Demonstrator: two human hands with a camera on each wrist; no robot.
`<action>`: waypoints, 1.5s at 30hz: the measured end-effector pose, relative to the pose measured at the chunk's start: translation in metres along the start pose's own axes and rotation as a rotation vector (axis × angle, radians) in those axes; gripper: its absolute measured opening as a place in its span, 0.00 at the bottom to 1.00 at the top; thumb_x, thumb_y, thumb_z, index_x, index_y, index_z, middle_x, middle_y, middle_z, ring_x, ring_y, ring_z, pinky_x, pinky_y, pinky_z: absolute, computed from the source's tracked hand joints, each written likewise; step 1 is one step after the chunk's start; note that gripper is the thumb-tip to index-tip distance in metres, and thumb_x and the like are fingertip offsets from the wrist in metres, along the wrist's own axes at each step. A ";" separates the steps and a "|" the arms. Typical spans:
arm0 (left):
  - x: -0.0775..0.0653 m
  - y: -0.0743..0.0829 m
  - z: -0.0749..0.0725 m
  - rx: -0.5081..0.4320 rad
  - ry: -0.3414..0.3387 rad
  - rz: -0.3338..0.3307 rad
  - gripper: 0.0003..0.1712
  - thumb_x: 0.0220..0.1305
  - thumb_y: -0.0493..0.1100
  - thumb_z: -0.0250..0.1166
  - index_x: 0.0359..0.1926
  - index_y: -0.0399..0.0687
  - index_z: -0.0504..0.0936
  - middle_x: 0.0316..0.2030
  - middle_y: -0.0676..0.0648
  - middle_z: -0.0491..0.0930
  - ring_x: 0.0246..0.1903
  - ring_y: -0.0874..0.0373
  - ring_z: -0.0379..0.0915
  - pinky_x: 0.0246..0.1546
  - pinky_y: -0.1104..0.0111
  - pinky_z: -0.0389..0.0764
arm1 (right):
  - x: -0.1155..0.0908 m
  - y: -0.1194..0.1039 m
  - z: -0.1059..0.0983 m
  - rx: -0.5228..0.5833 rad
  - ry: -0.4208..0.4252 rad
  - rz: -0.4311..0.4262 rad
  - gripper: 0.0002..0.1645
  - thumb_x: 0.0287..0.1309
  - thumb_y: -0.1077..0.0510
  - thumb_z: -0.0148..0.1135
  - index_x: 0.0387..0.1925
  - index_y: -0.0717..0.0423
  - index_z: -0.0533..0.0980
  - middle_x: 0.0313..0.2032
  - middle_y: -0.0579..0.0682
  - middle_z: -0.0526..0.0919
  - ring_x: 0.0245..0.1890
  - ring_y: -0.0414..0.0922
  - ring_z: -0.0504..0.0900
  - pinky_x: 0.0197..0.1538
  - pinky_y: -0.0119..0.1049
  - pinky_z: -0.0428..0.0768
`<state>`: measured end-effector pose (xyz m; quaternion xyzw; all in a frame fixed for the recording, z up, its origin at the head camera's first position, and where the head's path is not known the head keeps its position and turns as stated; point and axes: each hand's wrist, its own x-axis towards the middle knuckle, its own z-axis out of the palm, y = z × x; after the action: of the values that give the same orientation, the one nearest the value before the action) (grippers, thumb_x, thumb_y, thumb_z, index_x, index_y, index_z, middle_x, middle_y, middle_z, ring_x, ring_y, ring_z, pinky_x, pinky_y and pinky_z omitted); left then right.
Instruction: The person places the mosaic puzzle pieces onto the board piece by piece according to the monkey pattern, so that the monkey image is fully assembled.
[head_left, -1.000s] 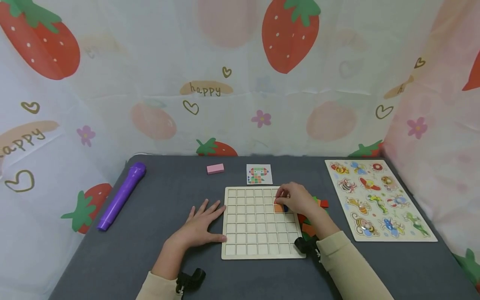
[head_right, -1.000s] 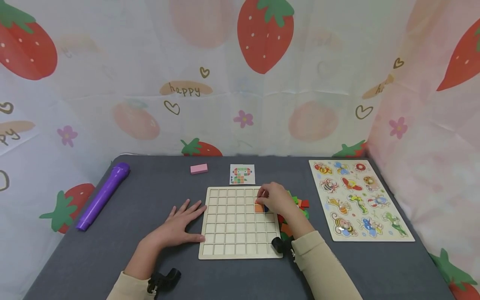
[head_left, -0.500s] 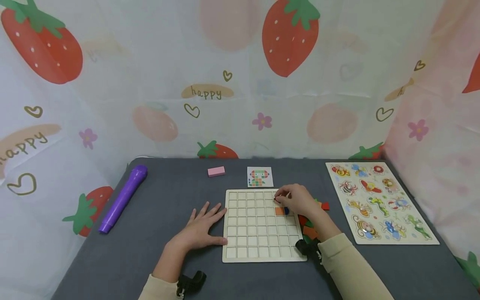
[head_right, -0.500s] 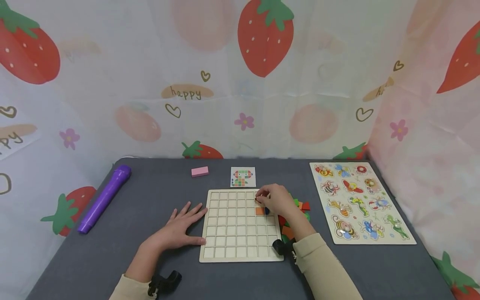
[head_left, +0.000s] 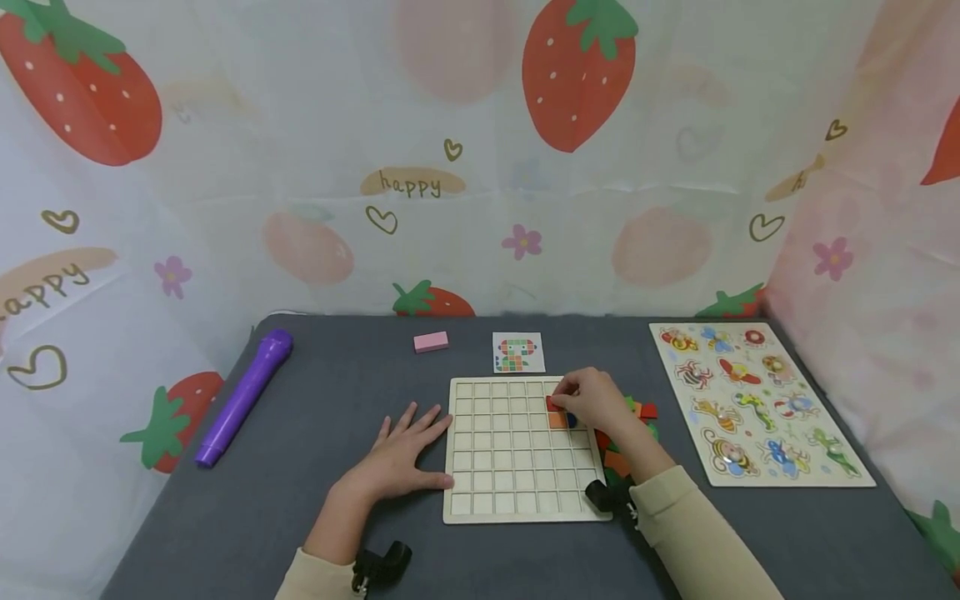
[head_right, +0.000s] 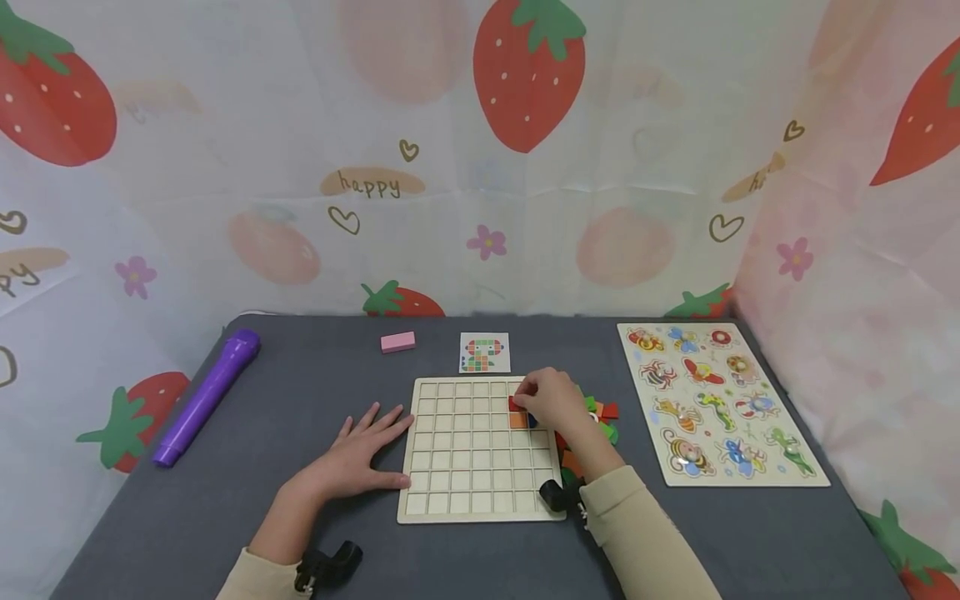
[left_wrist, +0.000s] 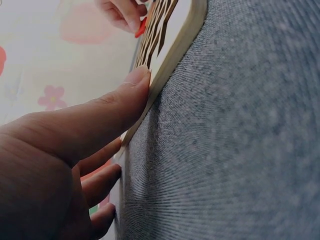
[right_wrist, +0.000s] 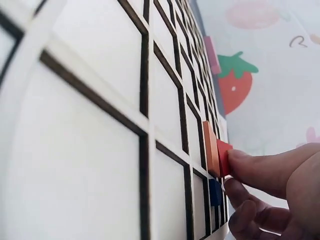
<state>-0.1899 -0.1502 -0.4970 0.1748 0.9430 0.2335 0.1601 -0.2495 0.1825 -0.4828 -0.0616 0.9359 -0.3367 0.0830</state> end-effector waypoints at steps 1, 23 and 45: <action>0.000 0.000 0.000 0.001 -0.001 0.000 0.57 0.53 0.68 0.74 0.79 0.60 0.59 0.79 0.48 0.52 0.80 0.41 0.32 0.75 0.37 0.33 | 0.000 0.000 0.000 -0.009 0.000 0.003 0.06 0.65 0.53 0.68 0.34 0.50 0.86 0.32 0.46 0.86 0.31 0.43 0.80 0.32 0.37 0.78; 0.001 -0.002 0.000 0.004 -0.010 0.011 0.57 0.53 0.68 0.73 0.79 0.60 0.58 0.80 0.47 0.52 0.80 0.41 0.32 0.74 0.36 0.32 | -0.043 0.025 -0.030 0.070 0.135 0.036 0.15 0.67 0.51 0.65 0.49 0.55 0.84 0.40 0.52 0.86 0.36 0.47 0.81 0.34 0.37 0.78; 0.001 -0.002 -0.001 0.001 -0.013 0.017 0.58 0.53 0.68 0.73 0.79 0.59 0.58 0.80 0.47 0.52 0.80 0.40 0.32 0.74 0.36 0.33 | -0.064 0.080 -0.055 -0.089 0.155 0.179 0.18 0.69 0.58 0.63 0.54 0.64 0.81 0.49 0.65 0.85 0.49 0.62 0.82 0.48 0.56 0.80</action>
<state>-0.1919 -0.1518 -0.4973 0.1842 0.9406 0.2332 0.1642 -0.2026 0.2884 -0.4853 0.0449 0.9553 -0.2899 0.0371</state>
